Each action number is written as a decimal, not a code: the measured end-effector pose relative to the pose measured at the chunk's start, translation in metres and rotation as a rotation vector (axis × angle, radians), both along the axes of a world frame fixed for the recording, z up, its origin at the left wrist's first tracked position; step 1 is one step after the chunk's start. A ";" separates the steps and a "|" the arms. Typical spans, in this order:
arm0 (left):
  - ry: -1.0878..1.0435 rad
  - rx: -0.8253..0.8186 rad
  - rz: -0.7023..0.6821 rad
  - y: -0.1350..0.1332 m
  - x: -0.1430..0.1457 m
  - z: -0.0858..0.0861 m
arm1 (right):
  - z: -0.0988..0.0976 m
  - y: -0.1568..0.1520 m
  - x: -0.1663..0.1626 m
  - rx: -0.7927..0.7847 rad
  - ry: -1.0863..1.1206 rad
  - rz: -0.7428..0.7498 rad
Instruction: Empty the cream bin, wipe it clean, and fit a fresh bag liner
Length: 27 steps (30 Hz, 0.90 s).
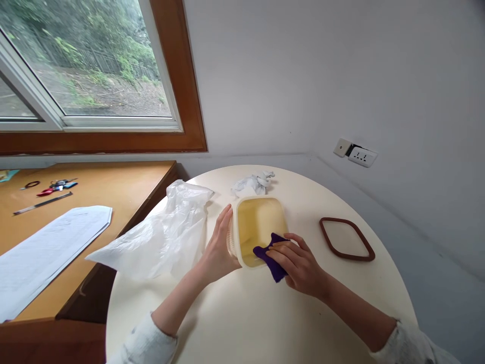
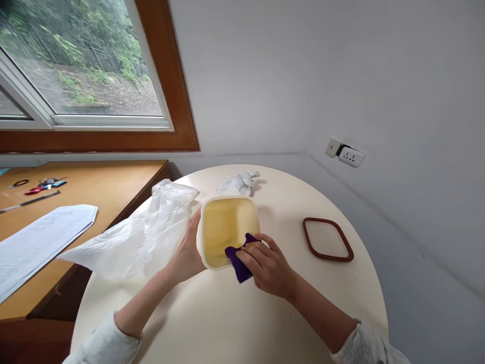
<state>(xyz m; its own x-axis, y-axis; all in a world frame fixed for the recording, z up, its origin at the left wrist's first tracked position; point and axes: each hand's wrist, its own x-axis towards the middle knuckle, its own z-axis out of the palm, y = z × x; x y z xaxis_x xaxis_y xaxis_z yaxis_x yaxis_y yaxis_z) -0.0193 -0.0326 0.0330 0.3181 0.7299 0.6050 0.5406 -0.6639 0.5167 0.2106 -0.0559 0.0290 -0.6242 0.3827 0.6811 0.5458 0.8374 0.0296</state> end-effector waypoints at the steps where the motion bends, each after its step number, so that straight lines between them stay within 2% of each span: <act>1: -0.020 -0.004 -0.002 0.000 0.000 0.000 | 0.002 0.000 -0.002 -0.004 0.011 0.002; 8: -0.031 0.058 0.133 -0.005 0.009 -0.012 | -0.001 -0.002 -0.028 -0.062 0.169 -0.070; 13: 0.067 0.327 0.294 -0.004 0.019 -0.025 | -0.005 -0.003 -0.050 -0.122 0.406 -0.127; 16: 0.080 0.387 0.362 0.000 0.021 -0.029 | -0.004 -0.006 -0.060 -0.184 0.459 -0.096; 22: 0.059 0.327 0.303 0.006 0.011 -0.027 | 0.003 -0.009 -0.050 -0.282 0.285 0.019; 27: 0.065 0.254 0.216 0.004 0.008 -0.019 | 0.009 -0.003 -0.023 -0.254 0.047 0.144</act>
